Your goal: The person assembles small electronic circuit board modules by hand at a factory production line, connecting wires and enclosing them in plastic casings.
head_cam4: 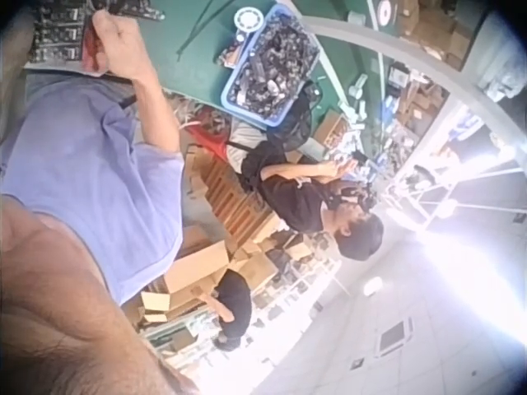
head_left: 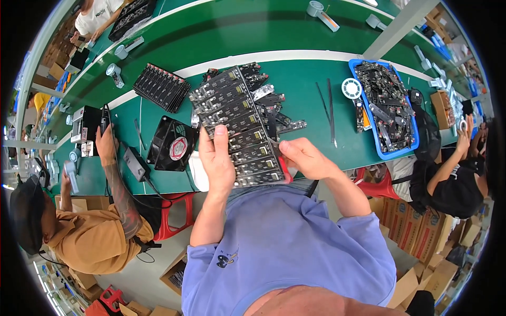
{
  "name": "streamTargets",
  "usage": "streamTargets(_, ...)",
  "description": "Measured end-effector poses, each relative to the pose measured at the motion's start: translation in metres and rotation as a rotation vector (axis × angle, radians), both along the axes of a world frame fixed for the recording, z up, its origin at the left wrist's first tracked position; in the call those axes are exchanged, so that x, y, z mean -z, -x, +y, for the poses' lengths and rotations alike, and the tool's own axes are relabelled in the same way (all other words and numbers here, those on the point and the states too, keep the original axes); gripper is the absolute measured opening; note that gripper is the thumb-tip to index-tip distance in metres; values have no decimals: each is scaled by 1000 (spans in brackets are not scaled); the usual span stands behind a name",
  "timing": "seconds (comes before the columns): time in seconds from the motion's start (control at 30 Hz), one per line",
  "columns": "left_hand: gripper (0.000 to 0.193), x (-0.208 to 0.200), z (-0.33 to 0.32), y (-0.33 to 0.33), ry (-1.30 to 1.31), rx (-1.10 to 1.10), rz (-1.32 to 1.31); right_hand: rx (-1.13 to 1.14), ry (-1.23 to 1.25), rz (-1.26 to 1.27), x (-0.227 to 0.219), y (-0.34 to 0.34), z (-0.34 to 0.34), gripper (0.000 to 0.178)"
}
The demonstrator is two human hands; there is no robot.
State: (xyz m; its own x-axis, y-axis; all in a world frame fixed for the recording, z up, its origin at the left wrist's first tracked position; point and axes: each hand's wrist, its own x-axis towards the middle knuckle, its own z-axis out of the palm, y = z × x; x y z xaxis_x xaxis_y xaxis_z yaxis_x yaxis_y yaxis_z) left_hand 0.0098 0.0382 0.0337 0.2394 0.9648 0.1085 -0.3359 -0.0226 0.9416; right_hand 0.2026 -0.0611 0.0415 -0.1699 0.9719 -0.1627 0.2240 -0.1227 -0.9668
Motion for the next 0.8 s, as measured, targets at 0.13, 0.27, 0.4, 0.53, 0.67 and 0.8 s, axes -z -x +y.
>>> streamTargets(0.13,29,0,2,-5,64,-43,10,129,102,491,-1,3,-1,56)
streamTargets(0.27,28,7,13,6,-53,-43,38,41,-102,-99,-13,-4,-1,52)
streamTargets(0.4,29,9,15,4,-101,-83,60,92,-261,-267,-13,3,-9,43)
streamTargets(0.53,31,6,12,0,-31,-99,31,129,-129,-215,-17,4,-11,42)
streamTargets(0.67,33,6,13,-2,-26,-111,-10,143,-131,-165,-10,2,-10,41)
streamTargets(0.8,32,10,15,3,-58,-102,19,128,-224,-234,-10,3,-12,40)
